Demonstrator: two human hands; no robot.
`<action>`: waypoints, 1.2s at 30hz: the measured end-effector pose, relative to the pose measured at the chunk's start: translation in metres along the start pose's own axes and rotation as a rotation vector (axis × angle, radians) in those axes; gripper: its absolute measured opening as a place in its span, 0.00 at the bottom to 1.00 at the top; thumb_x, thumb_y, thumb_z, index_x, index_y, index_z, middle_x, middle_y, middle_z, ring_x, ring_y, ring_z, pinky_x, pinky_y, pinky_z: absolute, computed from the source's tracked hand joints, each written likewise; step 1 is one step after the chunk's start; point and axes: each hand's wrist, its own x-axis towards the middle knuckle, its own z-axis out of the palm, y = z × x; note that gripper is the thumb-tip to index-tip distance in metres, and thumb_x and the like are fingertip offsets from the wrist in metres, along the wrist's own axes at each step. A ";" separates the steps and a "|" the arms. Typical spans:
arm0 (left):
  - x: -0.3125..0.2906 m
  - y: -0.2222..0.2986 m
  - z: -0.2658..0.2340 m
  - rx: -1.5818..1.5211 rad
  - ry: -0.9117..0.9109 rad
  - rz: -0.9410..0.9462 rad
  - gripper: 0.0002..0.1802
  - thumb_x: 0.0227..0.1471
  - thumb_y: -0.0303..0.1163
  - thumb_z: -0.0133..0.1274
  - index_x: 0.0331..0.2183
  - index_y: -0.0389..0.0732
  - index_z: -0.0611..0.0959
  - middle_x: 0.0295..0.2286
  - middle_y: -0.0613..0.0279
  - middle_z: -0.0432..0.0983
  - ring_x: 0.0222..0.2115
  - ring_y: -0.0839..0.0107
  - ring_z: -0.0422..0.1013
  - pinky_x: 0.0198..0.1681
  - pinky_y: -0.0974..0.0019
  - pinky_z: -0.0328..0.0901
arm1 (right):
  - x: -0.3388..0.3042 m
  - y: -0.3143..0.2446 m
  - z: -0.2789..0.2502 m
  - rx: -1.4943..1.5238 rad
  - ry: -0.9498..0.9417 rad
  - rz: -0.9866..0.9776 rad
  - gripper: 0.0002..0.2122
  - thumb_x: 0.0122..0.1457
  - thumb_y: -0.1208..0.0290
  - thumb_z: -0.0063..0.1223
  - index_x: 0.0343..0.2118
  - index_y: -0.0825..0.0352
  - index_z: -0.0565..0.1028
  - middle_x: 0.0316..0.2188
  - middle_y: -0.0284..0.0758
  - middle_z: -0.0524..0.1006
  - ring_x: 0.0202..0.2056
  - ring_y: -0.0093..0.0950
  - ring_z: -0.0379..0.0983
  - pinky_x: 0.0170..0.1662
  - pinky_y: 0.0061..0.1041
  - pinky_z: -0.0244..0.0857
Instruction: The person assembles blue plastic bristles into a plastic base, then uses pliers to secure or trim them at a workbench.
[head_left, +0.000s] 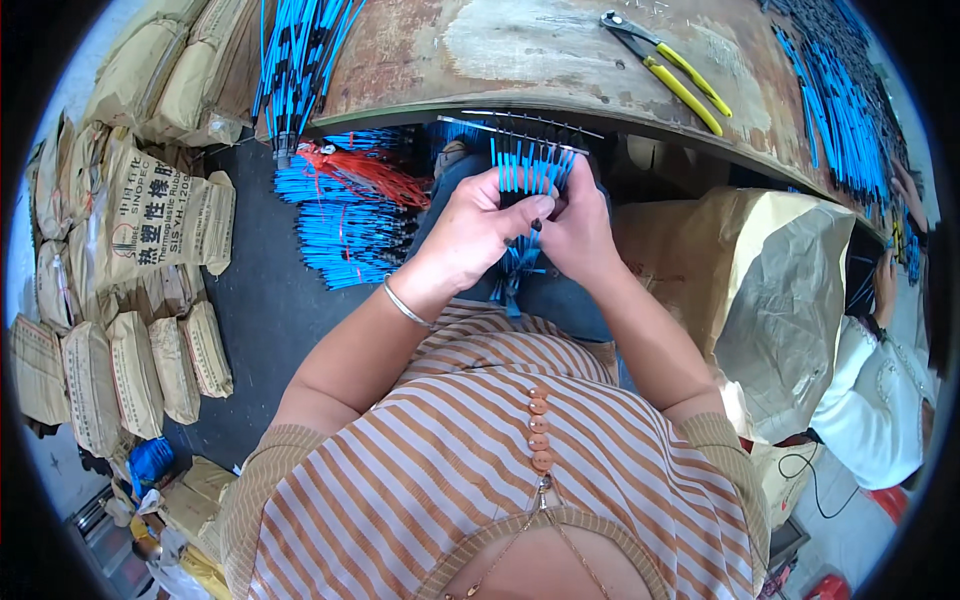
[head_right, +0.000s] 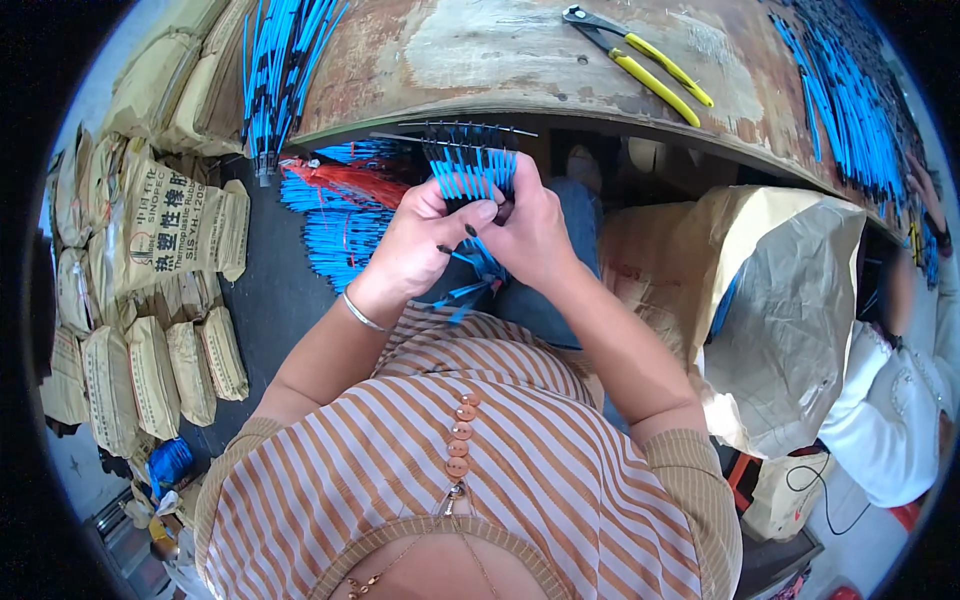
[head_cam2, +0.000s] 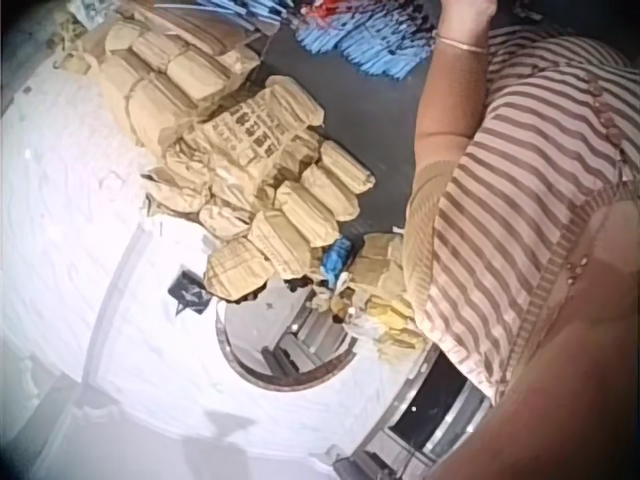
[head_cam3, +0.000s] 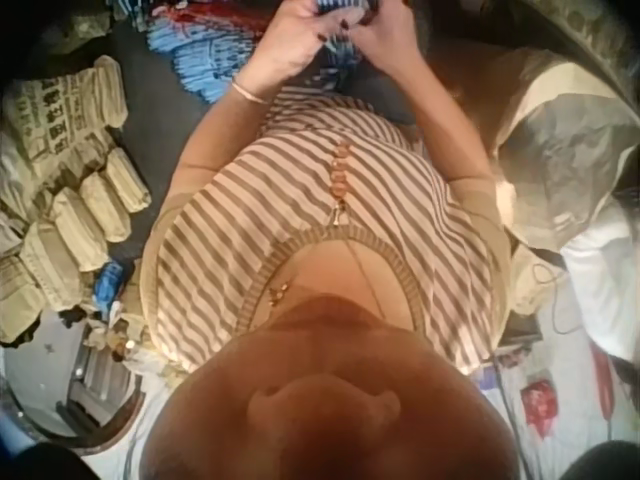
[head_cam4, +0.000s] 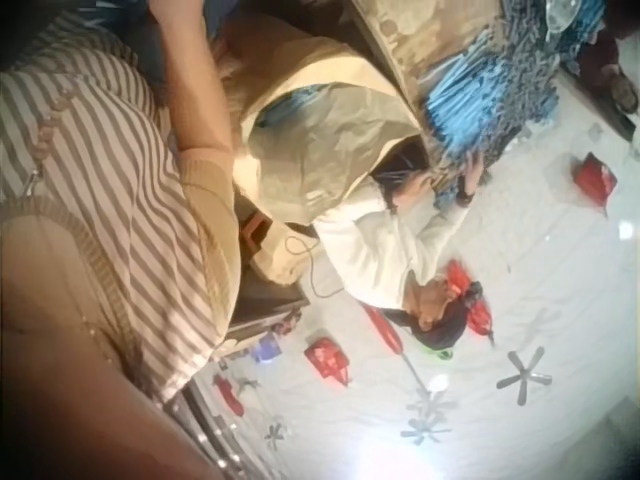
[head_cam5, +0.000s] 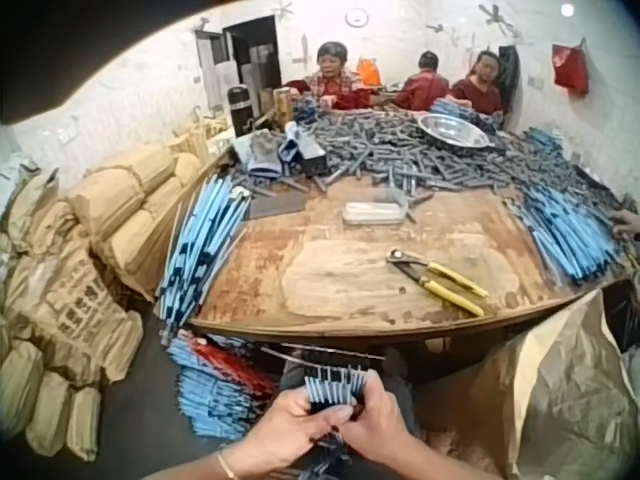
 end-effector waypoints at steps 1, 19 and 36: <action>-0.001 0.000 0.000 -0.040 -0.007 0.015 0.12 0.48 0.23 0.51 0.38 0.37 0.75 0.33 0.59 0.74 0.34 0.75 0.71 0.41 0.71 0.64 | -0.002 -0.001 0.002 -0.016 0.044 -0.029 0.26 0.43 0.77 0.56 0.47 0.66 0.61 0.28 0.36 0.74 0.27 0.25 0.73 0.31 0.26 0.67; -0.042 0.012 -0.001 0.831 0.159 0.301 0.21 0.48 0.26 0.53 0.45 0.34 0.70 0.24 0.56 0.76 0.24 0.71 0.74 0.29 0.70 0.68 | -0.013 -0.011 0.020 -0.065 0.195 -0.255 0.23 0.40 0.74 0.64 0.38 0.68 0.63 0.27 0.40 0.76 0.29 0.34 0.75 0.32 0.28 0.67; -0.006 0.045 -0.026 0.098 0.078 0.255 0.11 0.43 0.20 0.56 0.34 0.33 0.77 0.31 0.58 0.76 0.30 0.74 0.72 0.36 0.73 0.66 | -0.013 -0.022 0.027 -0.034 0.196 -0.209 0.18 0.43 0.73 0.62 0.37 0.68 0.67 0.23 0.36 0.76 0.23 0.25 0.74 0.28 0.23 0.67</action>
